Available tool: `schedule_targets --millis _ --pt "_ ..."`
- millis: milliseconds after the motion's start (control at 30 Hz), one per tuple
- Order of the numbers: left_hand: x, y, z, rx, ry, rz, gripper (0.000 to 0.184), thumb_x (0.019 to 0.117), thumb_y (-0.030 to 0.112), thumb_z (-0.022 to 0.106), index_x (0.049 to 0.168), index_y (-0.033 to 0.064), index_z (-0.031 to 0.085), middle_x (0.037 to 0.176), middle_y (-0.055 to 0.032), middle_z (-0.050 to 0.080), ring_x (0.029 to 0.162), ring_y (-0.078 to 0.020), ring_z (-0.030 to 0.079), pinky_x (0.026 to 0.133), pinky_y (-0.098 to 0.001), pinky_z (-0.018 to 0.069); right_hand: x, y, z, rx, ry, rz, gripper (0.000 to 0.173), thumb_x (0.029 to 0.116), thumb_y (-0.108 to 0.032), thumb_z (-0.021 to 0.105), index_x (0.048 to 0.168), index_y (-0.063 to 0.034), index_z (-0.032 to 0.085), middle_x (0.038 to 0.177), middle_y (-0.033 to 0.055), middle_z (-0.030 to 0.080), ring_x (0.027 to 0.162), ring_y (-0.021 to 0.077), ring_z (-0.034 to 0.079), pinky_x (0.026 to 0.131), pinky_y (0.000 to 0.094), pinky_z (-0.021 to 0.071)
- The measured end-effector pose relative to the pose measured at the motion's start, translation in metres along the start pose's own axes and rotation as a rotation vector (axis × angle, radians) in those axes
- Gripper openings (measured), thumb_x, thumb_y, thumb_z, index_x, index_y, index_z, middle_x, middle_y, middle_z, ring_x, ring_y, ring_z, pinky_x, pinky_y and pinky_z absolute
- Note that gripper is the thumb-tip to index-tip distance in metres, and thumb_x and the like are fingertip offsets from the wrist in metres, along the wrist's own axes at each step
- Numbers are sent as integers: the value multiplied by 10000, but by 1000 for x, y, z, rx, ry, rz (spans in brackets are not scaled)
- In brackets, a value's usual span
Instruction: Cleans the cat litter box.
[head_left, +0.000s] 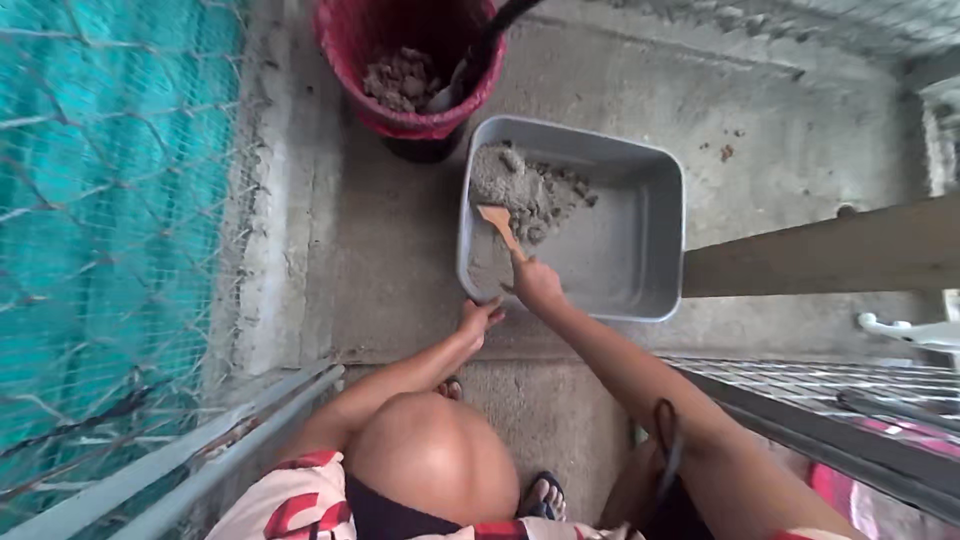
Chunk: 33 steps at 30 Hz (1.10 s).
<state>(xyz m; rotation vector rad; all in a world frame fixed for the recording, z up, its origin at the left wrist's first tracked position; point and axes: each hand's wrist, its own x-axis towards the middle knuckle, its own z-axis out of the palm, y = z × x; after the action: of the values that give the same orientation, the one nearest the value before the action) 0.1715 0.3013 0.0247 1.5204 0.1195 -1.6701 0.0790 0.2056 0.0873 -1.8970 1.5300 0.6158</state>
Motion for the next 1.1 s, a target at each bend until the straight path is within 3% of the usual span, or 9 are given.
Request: schedule_targets --millis 167,367,567,667,733,800,900,967,1100 --pt "-1 4 -1 19 -15 -18 510 986 46 662 1394 -99 393 1144 -200 622 866 -156 677 778 -275 584 -75 32 12 -174 -208 -96 511 1094 -132 375 1604 -157 359 1340 314 577 1092 504 654 901 630 525" --pt "1 -1 -1 5 -3 -3 497 982 45 666 1384 -84 405 1100 -188 637 846 -159 680 766 -276 587 -18 15 5 -118 -88 -33 525 1067 -113 444 1589 -137 384 1370 315 555 1109 498 648 914 634 522" --pt "0 6 -2 96 -14 -29 452 987 85 674 1335 -95 450 1017 -161 679 812 -139 693 755 -271 586 -86 3 0 -290 -266 -52 540 1058 -19 397 1592 -30 317 1407 346 502 1114 512 642 901 609 535" --pt "3 1 -1 93 -2 -35 440 980 78 680 1322 -84 455 984 -146 677 779 -132 690 727 -262 586 -30 -15 -7 -178 -137 26 524 1042 -82 521 1533 26 373 1387 332 521 1146 496 633 910 611 535" --pt "5 4 -3 90 4 -32 405 968 79 698 1278 -73 486 941 -130 690 744 -122 694 696 -249 590 8 -25 -8 -137 -10 58 610 991 -107 630 1520 44 366 1348 332 541 1114 491 648 875 608 555" --pt "5 4 -5 96 -10 -35 390 972 82 693 1269 -70 491 935 -121 692 741 -115 692 697 -246 587 -3 -24 -5 -137 -28 31 620 1013 -117 611 1542 45 333 1350 336 535 1110 498 646 879 609 553" --pt "5 9 -5 112 -15 -34 402 971 88 698 1274 -90 503 967 -137 700 789 -129 699 739 -266 589 -74 -13 1 -265 -239 -28 534 1060 -22 407 1576 32 281 1394 356 494 1134 510 632 904 597 544" --pt "4 10 -2 99 -7 -46 411 975 82 690 1287 -101 496 975 -141 693 797 -130 691 750 -268 582 -86 -15 -3 -304 -288 -26 528 1067 -8 370 1585 33 276 1394 351 495 1146 496 631 919 579 540" --pt "7 9 -4 95 -11 -76 396 967 92 699 1271 -69 504 948 -133 697 757 -133 691 701 -263 585 -8 -30 -11 -140 -82 26 552 1031 -109 573 1503 88 363 1339 345 542 1139 497 635 902 609 544"
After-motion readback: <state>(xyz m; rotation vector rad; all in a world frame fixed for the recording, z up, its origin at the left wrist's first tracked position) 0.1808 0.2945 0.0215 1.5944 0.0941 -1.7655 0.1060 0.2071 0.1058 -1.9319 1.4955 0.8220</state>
